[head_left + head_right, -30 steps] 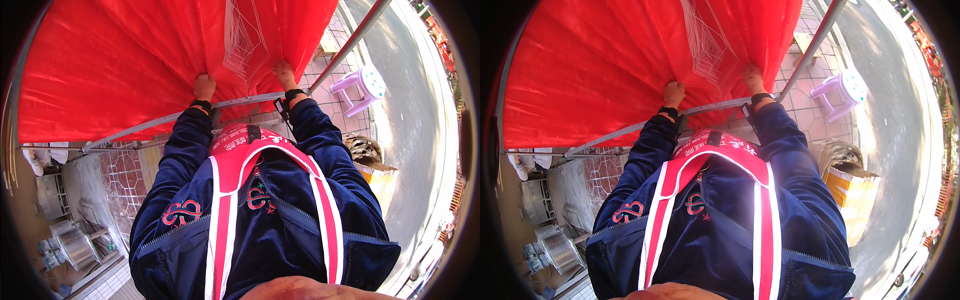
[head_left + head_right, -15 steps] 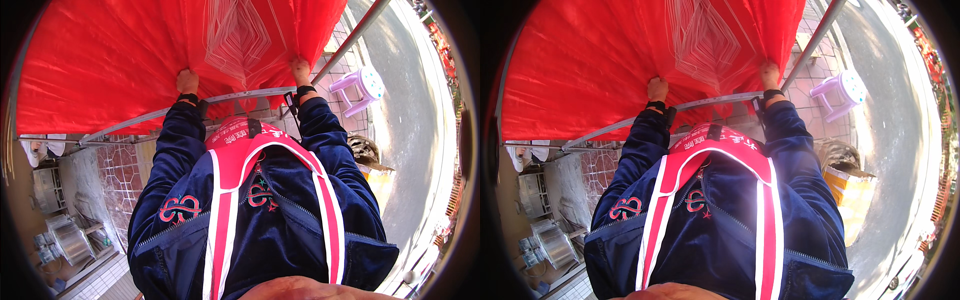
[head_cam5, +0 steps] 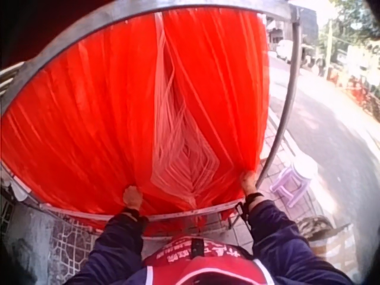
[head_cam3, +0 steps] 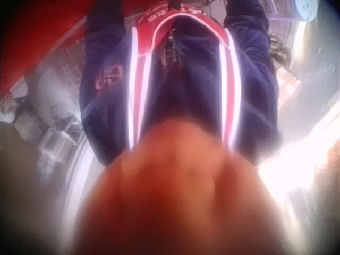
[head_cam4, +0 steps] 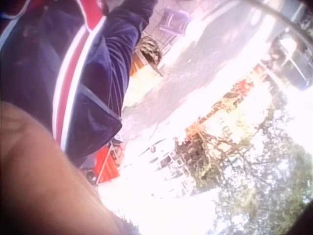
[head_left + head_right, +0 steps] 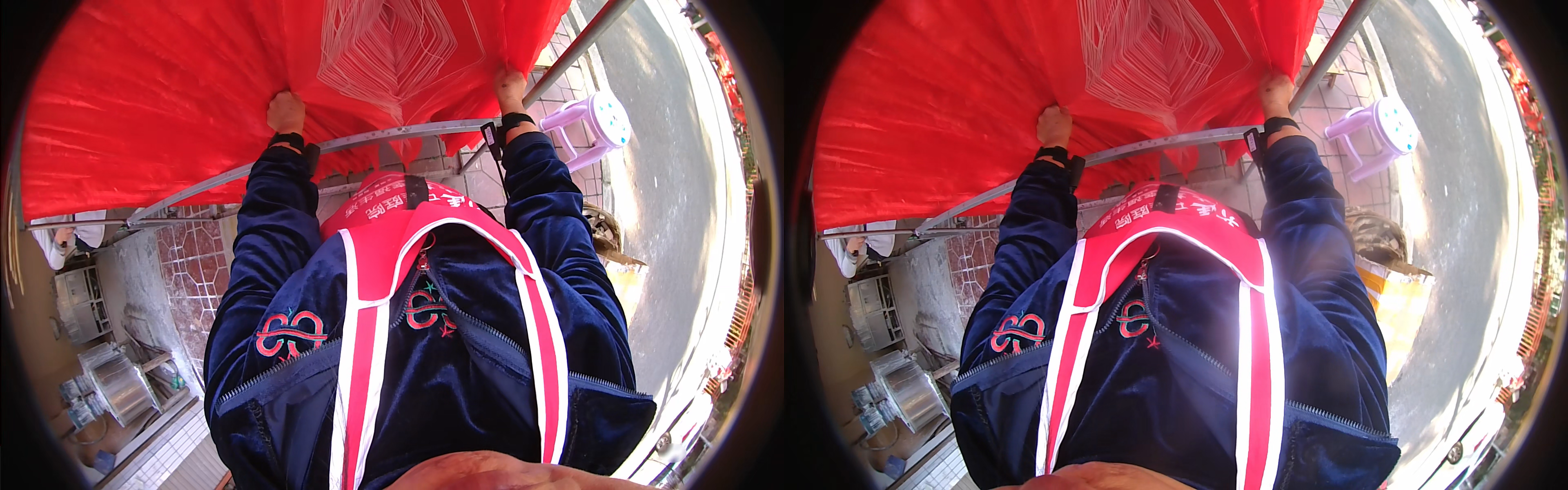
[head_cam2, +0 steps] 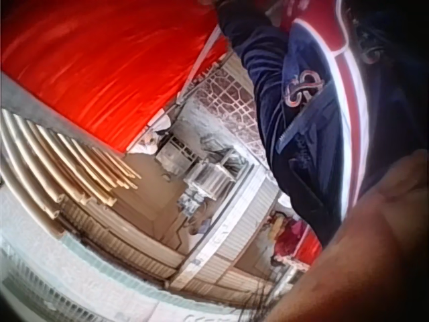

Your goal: The person weaves thin white fibers through a red fabric stretched over a circular frame. They repeatedly pull fibers through the fabric and adjust the frame to continue the weaving process.

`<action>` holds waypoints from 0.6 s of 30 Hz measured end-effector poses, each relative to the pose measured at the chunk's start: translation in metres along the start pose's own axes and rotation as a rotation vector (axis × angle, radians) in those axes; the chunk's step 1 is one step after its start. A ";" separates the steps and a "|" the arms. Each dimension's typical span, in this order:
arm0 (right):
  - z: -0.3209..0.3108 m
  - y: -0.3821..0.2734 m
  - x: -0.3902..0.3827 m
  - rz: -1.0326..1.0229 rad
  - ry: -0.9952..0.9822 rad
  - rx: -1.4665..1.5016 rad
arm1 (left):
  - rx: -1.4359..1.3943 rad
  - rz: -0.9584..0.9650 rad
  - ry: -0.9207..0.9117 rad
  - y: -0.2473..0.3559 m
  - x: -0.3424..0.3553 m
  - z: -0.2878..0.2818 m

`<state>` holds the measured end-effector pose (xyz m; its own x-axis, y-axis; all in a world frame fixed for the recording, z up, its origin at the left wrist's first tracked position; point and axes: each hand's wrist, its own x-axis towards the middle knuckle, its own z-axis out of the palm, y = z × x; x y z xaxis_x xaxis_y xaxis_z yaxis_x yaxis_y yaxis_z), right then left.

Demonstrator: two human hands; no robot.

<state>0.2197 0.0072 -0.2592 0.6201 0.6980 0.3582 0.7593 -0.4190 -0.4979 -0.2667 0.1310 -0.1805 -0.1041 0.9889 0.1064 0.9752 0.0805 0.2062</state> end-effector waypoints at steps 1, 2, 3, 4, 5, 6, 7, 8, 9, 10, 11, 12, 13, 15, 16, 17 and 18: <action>-0.002 0.000 0.001 -0.017 0.020 0.017 | -0.002 0.005 0.002 -0.001 0.002 -0.001; -0.003 0.000 0.002 -0.027 0.050 0.043 | -0.007 0.005 0.002 -0.002 0.003 -0.001; -0.003 0.000 0.001 -0.040 0.074 0.071 | -0.011 0.029 -0.003 -0.001 0.003 0.000; 0.000 -0.001 -0.002 -0.079 0.031 0.025 | -0.013 0.045 -0.014 0.000 0.003 0.001; 0.004 -0.002 -0.006 -0.120 -0.017 -0.018 | -0.014 0.062 -0.024 0.001 0.001 0.004; 0.010 -0.004 -0.010 -0.110 -0.064 -0.072 | -0.003 0.081 -0.031 0.002 -0.003 0.007; 0.015 -0.005 -0.014 -0.150 -0.088 -0.006 | 0.006 0.104 -0.035 0.008 -0.008 0.012; 0.023 -0.011 -0.019 -0.139 -0.116 0.045 | 0.014 0.129 -0.039 0.015 -0.010 0.016; 0.031 -0.016 -0.026 -0.102 -0.156 0.091 | 0.001 0.140 -0.043 0.020 -0.013 0.020; 0.037 -0.019 -0.033 -0.153 -0.177 0.120 | -0.011 0.152 -0.052 0.024 -0.016 0.024; 0.041 -0.025 -0.041 -0.142 -0.208 0.171 | -0.024 0.162 -0.062 0.027 -0.020 0.028; 0.045 -0.033 -0.048 -0.134 -0.237 0.221 | -0.023 0.181 -0.062 0.029 -0.023 0.030; 0.046 -0.041 -0.050 -0.130 -0.263 0.271 | -0.025 0.198 -0.060 0.031 -0.024 0.032; 0.041 -0.058 -0.053 -0.086 -0.309 0.211 | -0.034 0.209 -0.069 0.036 -0.023 0.035; 0.036 -0.065 -0.056 -0.051 -0.340 0.173 | -0.040 0.202 -0.084 0.038 -0.023 0.037; 0.029 -0.072 -0.057 -0.076 -0.335 0.206 | -0.045 0.195 -0.100 0.040 -0.023 0.038; 0.022 -0.078 -0.058 -0.086 -0.339 0.229 | -0.056 0.202 -0.103 0.043 -0.023 0.039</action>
<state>0.1203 0.0121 -0.2590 0.4274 0.8924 0.1445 0.7179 -0.2379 -0.6542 -0.2144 0.1164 -0.2120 0.1152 0.9920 0.0519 0.9617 -0.1245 0.2444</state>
